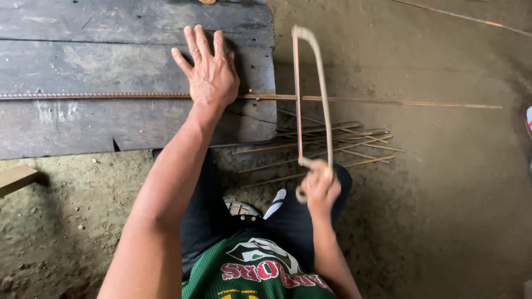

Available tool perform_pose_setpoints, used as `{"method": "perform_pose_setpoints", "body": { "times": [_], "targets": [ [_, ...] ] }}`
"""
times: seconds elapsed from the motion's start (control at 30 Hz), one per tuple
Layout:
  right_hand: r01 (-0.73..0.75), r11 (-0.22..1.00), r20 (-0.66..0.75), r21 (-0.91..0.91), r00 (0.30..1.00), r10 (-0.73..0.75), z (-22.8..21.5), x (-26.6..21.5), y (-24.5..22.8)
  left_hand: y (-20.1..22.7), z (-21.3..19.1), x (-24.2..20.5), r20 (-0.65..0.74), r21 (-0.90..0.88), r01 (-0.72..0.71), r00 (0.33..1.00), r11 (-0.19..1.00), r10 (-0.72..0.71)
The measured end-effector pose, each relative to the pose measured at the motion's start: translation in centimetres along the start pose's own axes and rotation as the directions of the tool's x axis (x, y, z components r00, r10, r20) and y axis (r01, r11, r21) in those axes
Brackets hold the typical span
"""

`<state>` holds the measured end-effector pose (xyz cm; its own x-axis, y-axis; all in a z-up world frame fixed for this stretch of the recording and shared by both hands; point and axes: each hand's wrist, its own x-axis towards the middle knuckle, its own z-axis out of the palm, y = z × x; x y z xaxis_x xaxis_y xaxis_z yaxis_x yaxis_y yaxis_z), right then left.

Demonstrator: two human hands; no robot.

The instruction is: Sawing a metal rebar with a manual hacksaw on a wooden workbench

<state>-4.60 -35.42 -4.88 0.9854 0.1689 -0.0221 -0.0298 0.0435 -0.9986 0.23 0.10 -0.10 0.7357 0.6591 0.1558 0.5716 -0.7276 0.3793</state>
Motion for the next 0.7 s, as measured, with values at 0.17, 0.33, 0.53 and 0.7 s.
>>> {"method": "perform_pose_setpoints", "body": {
  "times": [0.17, 0.33, 0.53, 0.7],
  "targets": [
    [0.032, 0.993, -0.143, -0.117, 0.988, -0.049, -8.9, -10.8, 3.4, -0.2, 0.6, 0.0, -0.016, 0.029, 0.027, 1.0, 0.999, -0.026],
    [0.394, 0.845, 0.036, -0.362, 0.911, -0.41, -9.0, -8.1, 11.1, 0.0, 0.7, -0.4, 0.015, 0.03, 0.011, 1.0, 0.999, -0.011],
    [0.197, 0.973, 0.06, -0.119, 0.98, -0.191, 7.9, 5.8, -3.9, -0.1, -0.3, 0.1, 0.013, 0.018, 0.024, 1.0, 1.0, -0.024],
    [0.111, 0.971, 0.122, -0.212, 0.989, -0.086, 1.3, -1.9, -4.4, 0.7, -0.1, 0.0, 0.038, 0.017, 0.043, 0.998, 0.999, -0.044]
  ]
}}
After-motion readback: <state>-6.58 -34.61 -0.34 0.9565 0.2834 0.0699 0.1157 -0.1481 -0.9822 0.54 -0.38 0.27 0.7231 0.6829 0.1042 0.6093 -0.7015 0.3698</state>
